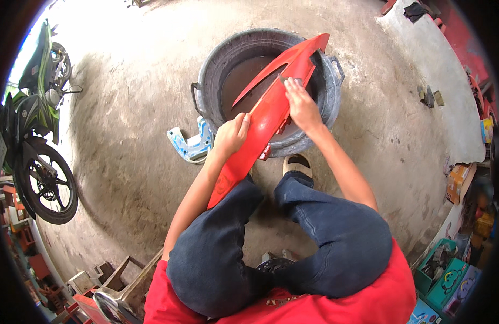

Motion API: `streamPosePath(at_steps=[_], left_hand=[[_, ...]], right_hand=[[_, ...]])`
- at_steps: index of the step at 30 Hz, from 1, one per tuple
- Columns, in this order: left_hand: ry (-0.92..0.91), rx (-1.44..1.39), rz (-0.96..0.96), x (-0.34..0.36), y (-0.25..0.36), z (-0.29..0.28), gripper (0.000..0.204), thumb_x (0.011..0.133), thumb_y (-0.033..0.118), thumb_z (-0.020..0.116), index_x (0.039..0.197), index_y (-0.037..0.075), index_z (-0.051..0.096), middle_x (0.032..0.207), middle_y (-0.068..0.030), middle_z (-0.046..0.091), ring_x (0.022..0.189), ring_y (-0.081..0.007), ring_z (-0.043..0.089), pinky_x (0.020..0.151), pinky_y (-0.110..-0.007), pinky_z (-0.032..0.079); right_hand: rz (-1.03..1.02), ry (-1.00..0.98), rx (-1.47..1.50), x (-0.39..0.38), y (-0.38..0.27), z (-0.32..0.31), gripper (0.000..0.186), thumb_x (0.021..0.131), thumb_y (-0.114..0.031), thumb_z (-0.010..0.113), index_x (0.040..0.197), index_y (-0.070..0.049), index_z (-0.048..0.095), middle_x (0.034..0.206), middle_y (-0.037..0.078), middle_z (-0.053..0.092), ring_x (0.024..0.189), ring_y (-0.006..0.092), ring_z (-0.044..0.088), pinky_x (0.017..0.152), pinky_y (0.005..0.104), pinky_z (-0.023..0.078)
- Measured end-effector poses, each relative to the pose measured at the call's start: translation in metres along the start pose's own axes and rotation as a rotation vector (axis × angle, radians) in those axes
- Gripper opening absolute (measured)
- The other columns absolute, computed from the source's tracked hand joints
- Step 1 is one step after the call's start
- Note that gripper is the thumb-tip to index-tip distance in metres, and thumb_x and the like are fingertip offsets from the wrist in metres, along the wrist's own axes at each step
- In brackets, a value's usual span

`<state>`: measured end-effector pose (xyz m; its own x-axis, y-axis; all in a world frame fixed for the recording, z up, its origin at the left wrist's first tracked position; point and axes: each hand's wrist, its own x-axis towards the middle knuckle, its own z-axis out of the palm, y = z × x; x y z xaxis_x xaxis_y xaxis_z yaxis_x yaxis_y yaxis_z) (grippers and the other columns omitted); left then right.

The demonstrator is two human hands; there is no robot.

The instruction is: The person sands a red motorcycle fairing piece by hand over a bucket of water, repeatedly dipping a small piece of sandpaper into the water and scrubbing the surface of the plastic part.

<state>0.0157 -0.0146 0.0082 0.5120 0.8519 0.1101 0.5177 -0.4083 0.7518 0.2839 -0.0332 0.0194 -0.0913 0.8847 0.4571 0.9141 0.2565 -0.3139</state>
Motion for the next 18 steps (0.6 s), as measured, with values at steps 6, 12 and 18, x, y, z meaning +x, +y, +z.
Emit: streamPosePath(at_steps=[6, 12, 18], left_hand=[[0.099, 0.074, 0.140, -0.009, -0.012, -0.011, 0.027, 0.110, 0.029, 0.049, 0.104, 0.005, 0.059, 0.074, -0.0245, 0.065, 0.072, -0.0465, 0.065, 0.060, -0.058, 0.049], [0.050, 0.054, 0.053, -0.005, -0.007, -0.010, 0.027, 0.110, 0.028, 0.049, 0.101, 0.005, 0.059, 0.073, -0.0241, 0.063, 0.073, -0.0465, 0.065, 0.062, -0.057, 0.049], [0.109, 0.091, 0.214, -0.001, -0.016, 0.000, 0.029, 0.111, 0.028, 0.047, 0.098, 0.005, 0.058, 0.073, -0.0242, 0.063, 0.072, -0.0470, 0.064, 0.064, -0.057, 0.049]], right_hand=[[-0.318, -0.155, 0.027, -0.010, -0.046, -0.001, 0.047, 0.097, 0.000, 0.049, 0.143, 0.005, 0.057, 0.146, 0.024, 0.059, 0.139, 0.0382, 0.055, 0.119, 0.0458, 0.043], [-0.264, -0.040, -0.002, -0.015, -0.042, 0.007, 0.044, 0.097, -0.008, 0.049, 0.137, 0.003, 0.063, 0.141, 0.024, 0.064, 0.134, 0.0386, 0.060, 0.115, 0.0479, 0.046], [-0.054, 0.028, 0.060, 0.006, -0.010, 0.002, 0.044, 0.096, -0.007, 0.050, 0.136, 0.005, 0.063, 0.138, 0.024, 0.065, 0.134, 0.0390, 0.059, 0.118, 0.0472, 0.043]])
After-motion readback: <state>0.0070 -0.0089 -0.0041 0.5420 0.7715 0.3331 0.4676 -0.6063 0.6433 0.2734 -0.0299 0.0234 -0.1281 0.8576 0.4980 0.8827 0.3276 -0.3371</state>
